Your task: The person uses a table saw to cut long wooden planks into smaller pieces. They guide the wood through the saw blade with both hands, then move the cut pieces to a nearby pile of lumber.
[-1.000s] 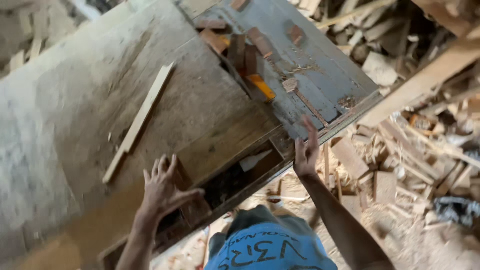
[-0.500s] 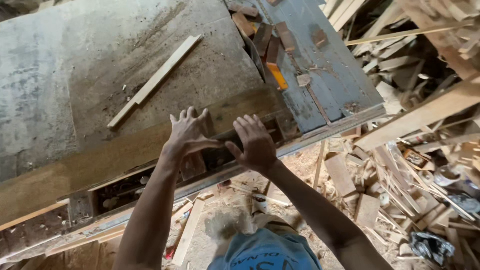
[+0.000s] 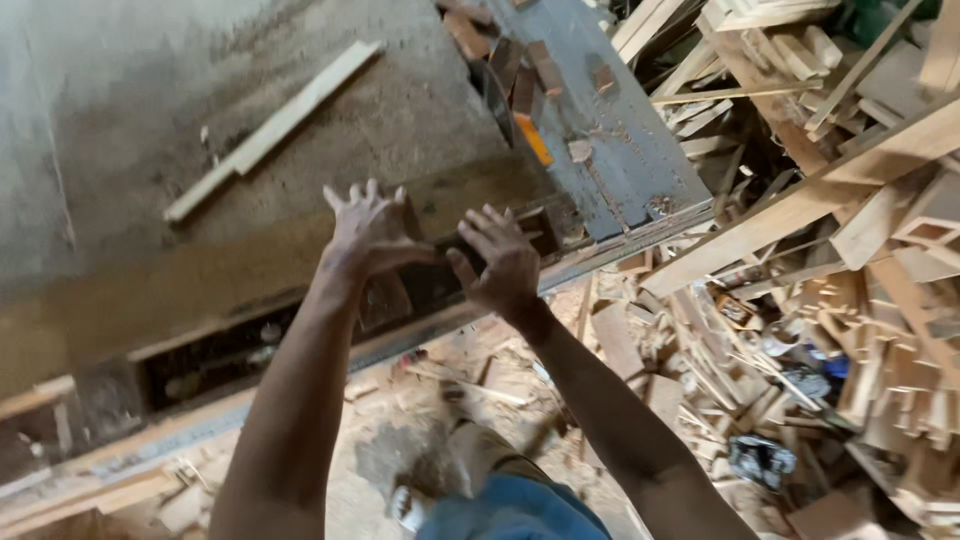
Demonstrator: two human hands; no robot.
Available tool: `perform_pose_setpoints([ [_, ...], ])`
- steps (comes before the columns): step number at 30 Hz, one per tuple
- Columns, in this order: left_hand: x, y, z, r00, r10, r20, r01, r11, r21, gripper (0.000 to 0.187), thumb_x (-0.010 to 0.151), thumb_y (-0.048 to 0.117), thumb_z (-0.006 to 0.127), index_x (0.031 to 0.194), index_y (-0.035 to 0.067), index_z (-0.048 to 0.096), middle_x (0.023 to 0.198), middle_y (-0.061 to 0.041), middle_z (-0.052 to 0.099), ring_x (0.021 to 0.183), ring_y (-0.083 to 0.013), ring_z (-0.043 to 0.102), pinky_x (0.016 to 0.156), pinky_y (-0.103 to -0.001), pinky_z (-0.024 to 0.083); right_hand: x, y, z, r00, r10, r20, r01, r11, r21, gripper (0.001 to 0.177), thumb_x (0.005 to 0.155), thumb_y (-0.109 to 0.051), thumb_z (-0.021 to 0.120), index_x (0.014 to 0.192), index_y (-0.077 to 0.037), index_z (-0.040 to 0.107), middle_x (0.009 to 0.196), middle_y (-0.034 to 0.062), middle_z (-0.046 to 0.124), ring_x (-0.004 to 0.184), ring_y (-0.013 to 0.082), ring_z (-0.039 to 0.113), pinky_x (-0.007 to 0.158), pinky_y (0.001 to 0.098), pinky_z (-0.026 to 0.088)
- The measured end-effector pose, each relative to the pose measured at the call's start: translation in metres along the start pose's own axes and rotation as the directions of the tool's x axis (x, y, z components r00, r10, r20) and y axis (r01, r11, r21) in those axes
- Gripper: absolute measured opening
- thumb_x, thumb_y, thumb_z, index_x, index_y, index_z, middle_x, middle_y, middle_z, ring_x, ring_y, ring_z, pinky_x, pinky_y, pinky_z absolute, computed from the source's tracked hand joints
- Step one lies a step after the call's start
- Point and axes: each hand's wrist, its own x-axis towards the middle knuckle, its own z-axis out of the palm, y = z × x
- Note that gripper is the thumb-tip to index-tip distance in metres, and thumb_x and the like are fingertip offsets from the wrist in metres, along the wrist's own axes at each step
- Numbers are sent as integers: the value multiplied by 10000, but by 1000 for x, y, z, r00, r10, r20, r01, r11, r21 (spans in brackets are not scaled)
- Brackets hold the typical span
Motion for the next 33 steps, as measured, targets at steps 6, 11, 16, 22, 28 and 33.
perform_pose_setpoints([
  [6, 12, -16, 30, 1000, -25, -5, 25, 999, 30, 1203, 448, 937, 673, 1329, 119, 618, 1214, -263, 597, 1208, -466, 556, 1021, -830, 215, -3, 0, 9, 1000, -16, -19, 16, 1000, 16, 396, 888, -483, 701, 1118, -172, 782, 1149, 56, 752, 1163, 308, 681, 1102, 458, 442],
  [11, 18, -24, 46, 1000, -24, -6, 24, 1000, 5, 1221, 455, 937, 672, 1355, 116, 613, 1248, -277, 592, 1240, -471, 536, 1025, -845, 185, -7, 2, 17, 999, -34, -19, 34, 999, 8, 372, 895, -455, 704, 1117, -167, 780, 1146, 61, 753, 1161, 307, 684, 1103, 444, 440],
  [16, 20, -22, 47, 998, -56, -26, 56, 998, 12, 1222, 444, 916, 686, 1386, 142, 608, 1243, -272, 602, 1249, -460, 530, 1025, -846, 168, -4, 1, 13, 999, -38, -25, 38, 999, 16, 359, 874, -423, 739, 1114, -160, 782, 1148, 62, 752, 1167, 303, 681, 1104, 443, 439],
  [22, 20, -22, 45, 997, -71, -8, 71, 997, 25, 1208, 455, 914, 677, 1378, 138, 608, 1278, -258, 606, 1246, -450, 536, 1044, -842, 134, -5, 5, 19, 999, -41, -30, 42, 999, 33, 355, 873, -418, 733, 1118, -166, 782, 1150, 61, 751, 1167, 312, 678, 1107, 451, 433],
  [28, 16, -25, 44, 998, -66, -23, 66, 998, -15, 1198, 446, 893, 689, 1358, 119, 618, 1273, -272, 605, 1240, -465, 539, 1054, -843, 137, -6, 1, 23, 999, -40, -17, 40, 999, 20, 351, 878, -411, 723, 1122, -165, 781, 1149, 58, 753, 1151, 317, 686, 1096, 467, 446],
  [33, 18, -28, 50, 998, -66, -22, 65, 997, -41, 1170, 464, 910, 699, 1304, 97, 642, 1304, -288, 590, 1257, -477, 532, 1054, -835, 149, -7, 6, 27, 997, -73, -32, 73, 997, 8, 327, 880, -387, 732, 1114, -164, 786, 1126, 60, 757, 1133, 325, 691, 1085, 471, 455],
])
